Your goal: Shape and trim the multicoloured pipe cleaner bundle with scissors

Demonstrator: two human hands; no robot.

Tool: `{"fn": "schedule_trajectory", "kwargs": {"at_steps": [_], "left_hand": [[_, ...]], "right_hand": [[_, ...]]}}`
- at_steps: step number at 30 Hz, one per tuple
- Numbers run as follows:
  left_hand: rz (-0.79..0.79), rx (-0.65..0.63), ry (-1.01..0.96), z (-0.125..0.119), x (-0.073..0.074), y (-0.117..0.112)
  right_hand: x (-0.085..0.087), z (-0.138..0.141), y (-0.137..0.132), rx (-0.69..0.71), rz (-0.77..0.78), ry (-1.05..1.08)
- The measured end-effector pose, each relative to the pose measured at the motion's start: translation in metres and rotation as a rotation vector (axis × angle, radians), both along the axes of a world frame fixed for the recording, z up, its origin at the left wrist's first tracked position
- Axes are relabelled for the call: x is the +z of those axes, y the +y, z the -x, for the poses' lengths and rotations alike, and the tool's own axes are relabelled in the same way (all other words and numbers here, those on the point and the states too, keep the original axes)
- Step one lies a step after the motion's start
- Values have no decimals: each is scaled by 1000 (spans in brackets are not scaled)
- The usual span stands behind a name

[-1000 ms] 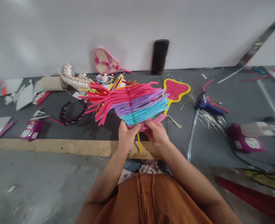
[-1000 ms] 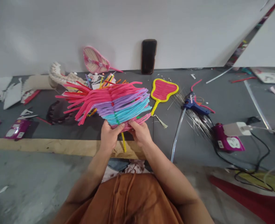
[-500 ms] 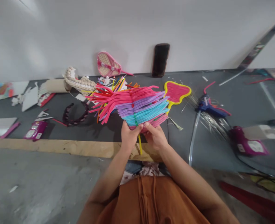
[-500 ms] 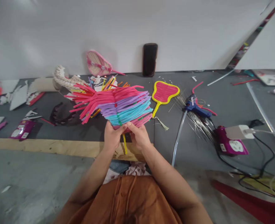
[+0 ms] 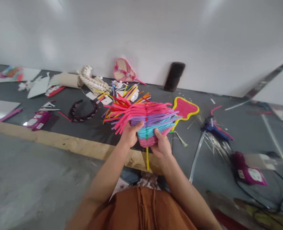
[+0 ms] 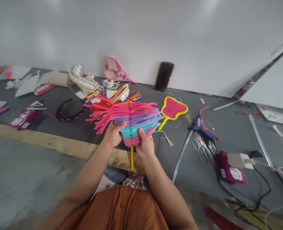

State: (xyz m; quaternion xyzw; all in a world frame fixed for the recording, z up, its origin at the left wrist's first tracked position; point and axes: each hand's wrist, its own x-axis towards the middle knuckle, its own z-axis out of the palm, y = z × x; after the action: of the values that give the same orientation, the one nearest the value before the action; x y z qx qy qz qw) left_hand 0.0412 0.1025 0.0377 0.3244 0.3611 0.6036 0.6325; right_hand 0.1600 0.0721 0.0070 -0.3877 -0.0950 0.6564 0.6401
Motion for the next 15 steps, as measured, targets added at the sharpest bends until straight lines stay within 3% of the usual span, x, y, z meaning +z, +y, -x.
{"fn": "schedule_trajectory", "kwargs": {"at_steps": [6, 9, 12, 13, 15], "left_hand": [[27, 100, -33, -2, -6, 0], [10, 186, -25, 11, -5, 3], [3, 246, -12, 23, 1, 5], [5, 252, -10, 24, 3, 5], [18, 255, -16, 20, 5, 2]], "right_hand": [[0, 8, -9, 32, -25, -83], [8, -12, -20, 269, -105, -264], [30, -42, -35, 594, -234, -784], [41, -49, -41, 558, -285, -1062], [66, -52, -48, 262, -446, -1544]]}}
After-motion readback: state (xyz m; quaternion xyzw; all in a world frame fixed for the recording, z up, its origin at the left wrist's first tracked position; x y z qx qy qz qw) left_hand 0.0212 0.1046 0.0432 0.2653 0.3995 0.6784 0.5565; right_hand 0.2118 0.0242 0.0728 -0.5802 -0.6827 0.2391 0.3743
